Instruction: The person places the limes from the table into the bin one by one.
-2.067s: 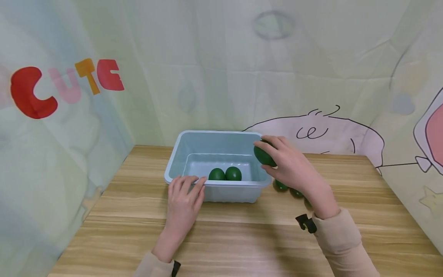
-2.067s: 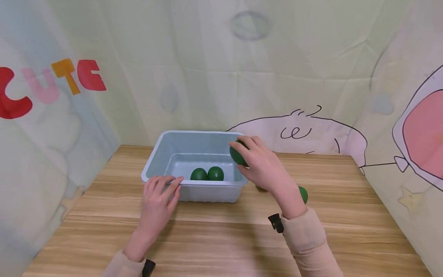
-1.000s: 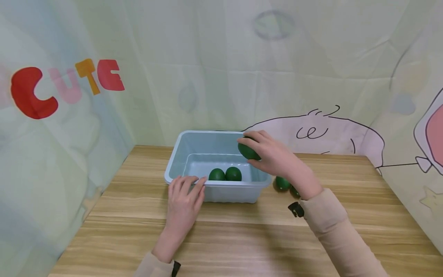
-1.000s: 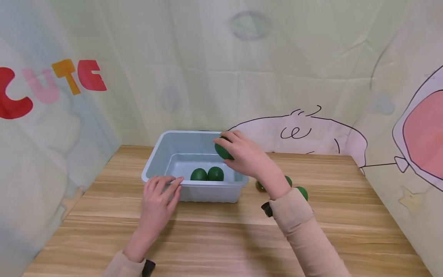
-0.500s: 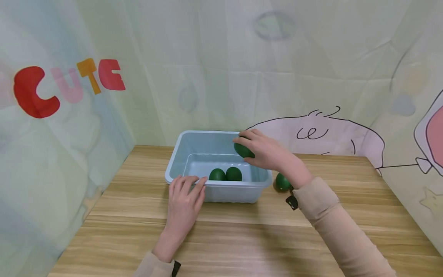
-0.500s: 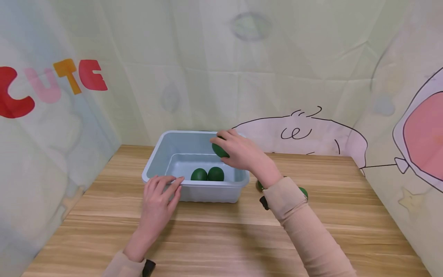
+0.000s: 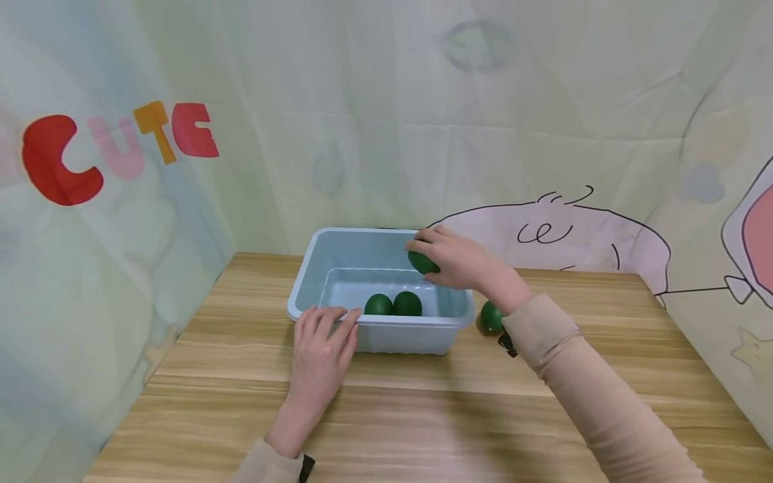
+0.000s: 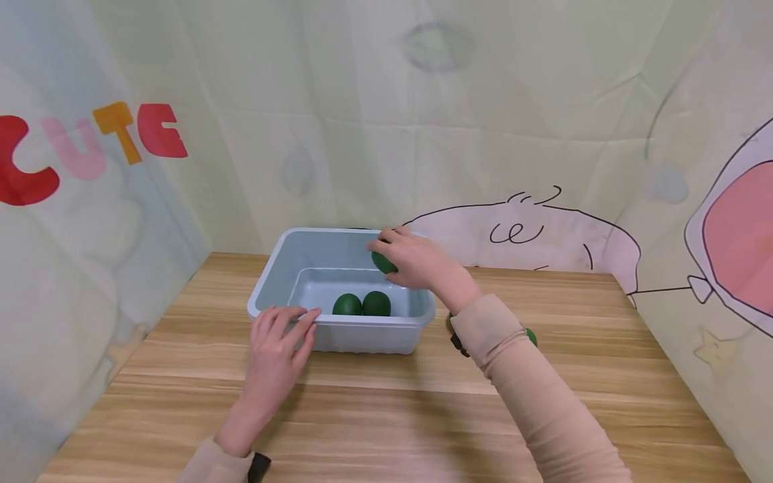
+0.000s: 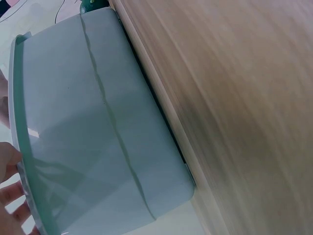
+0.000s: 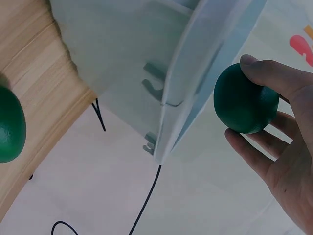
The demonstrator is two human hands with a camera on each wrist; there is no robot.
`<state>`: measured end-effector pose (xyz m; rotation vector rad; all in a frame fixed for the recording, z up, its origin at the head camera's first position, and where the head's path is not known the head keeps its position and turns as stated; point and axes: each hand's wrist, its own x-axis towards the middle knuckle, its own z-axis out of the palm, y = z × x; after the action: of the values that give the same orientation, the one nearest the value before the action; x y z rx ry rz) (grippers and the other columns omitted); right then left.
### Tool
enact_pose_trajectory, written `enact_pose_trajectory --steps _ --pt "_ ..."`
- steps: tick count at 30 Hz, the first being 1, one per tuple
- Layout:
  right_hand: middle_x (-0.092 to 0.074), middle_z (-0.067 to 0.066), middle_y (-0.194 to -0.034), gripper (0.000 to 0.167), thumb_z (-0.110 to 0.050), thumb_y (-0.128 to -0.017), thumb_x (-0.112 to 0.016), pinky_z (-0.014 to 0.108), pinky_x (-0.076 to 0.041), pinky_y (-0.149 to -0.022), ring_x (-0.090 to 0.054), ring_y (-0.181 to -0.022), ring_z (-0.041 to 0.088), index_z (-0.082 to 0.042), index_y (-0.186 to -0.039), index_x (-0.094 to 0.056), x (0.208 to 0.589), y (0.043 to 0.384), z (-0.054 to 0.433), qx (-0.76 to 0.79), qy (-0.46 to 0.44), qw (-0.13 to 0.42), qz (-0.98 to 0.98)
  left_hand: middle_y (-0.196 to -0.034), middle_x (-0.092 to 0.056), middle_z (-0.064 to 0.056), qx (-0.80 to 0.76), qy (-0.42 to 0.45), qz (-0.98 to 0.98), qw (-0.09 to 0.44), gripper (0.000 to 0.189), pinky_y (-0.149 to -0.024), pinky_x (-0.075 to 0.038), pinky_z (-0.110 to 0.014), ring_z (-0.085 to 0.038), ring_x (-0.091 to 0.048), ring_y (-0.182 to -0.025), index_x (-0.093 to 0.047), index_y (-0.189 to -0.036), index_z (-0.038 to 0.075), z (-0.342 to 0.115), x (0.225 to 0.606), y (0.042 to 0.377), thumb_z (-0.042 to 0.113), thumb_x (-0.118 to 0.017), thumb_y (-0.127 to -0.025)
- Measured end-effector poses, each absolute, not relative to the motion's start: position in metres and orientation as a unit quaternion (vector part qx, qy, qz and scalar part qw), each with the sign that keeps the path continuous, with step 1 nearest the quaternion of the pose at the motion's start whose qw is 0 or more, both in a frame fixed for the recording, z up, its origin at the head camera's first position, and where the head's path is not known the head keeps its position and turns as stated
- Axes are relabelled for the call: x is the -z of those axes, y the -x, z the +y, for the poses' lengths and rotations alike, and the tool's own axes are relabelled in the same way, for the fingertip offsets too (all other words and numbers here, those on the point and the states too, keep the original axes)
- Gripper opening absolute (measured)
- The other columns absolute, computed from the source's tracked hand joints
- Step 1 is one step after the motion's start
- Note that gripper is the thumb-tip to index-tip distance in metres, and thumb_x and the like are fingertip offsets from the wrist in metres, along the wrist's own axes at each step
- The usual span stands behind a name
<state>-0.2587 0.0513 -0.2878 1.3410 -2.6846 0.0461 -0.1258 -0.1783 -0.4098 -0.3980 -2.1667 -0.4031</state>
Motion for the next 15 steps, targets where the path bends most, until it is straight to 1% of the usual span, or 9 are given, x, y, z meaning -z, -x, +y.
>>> enact_pose_trajectory --steps 3,6,10,15 --pt "-0.053 0.010 -0.135 0.053 -0.020 -0.084 -0.073 0.042 -0.053 -0.091 -0.050 -0.122 0.030 -0.014 -0.133 -0.056 0.291 0.261 0.049 0.004 -0.445 0.061 -0.893 -0.099 -0.065 -0.010 0.163 0.159 -0.872 0.434 0.023 -0.100 -0.039 -0.055 -0.031 -0.056 -0.098 -0.072 -0.109 0.009 -0.179 0.409 0.125 0.012 -0.065 -0.087" --pt "-0.052 0.010 -0.136 0.052 -0.022 -0.085 -0.072 0.044 -0.054 -0.089 -0.050 -0.123 0.031 -0.015 -0.134 -0.055 0.294 0.264 0.047 0.026 -0.443 0.047 -0.895 -0.099 -0.066 -0.011 0.165 0.158 -0.873 0.432 0.023 -0.099 -0.039 -0.055 -0.031 -0.056 -0.098 -0.072 -0.109 0.009 -0.179 0.408 0.124 0.012 -0.065 -0.087" --pt "-0.052 0.009 -0.136 0.053 -0.025 -0.087 -0.071 0.045 -0.054 -0.091 -0.049 -0.126 0.031 -0.017 -0.136 -0.053 0.299 0.266 0.045 0.045 -0.437 0.019 -0.898 -0.099 -0.066 -0.010 0.164 0.158 -0.872 0.434 0.024 -0.099 -0.040 -0.055 -0.031 -0.056 -0.098 -0.072 -0.108 0.009 -0.179 0.408 0.124 0.012 -0.067 -0.085" --pt "-0.053 0.009 -0.132 0.052 -0.023 -0.087 -0.070 0.045 -0.053 -0.091 -0.049 -0.125 0.031 -0.016 -0.136 -0.053 0.302 0.269 0.046 0.045 -0.437 0.003 -0.898 -0.099 -0.066 -0.010 0.161 0.154 -0.876 0.428 0.023 -0.100 -0.040 -0.055 -0.030 -0.056 -0.099 -0.072 -0.108 0.009 -0.179 0.407 0.123 0.013 -0.066 -0.086"
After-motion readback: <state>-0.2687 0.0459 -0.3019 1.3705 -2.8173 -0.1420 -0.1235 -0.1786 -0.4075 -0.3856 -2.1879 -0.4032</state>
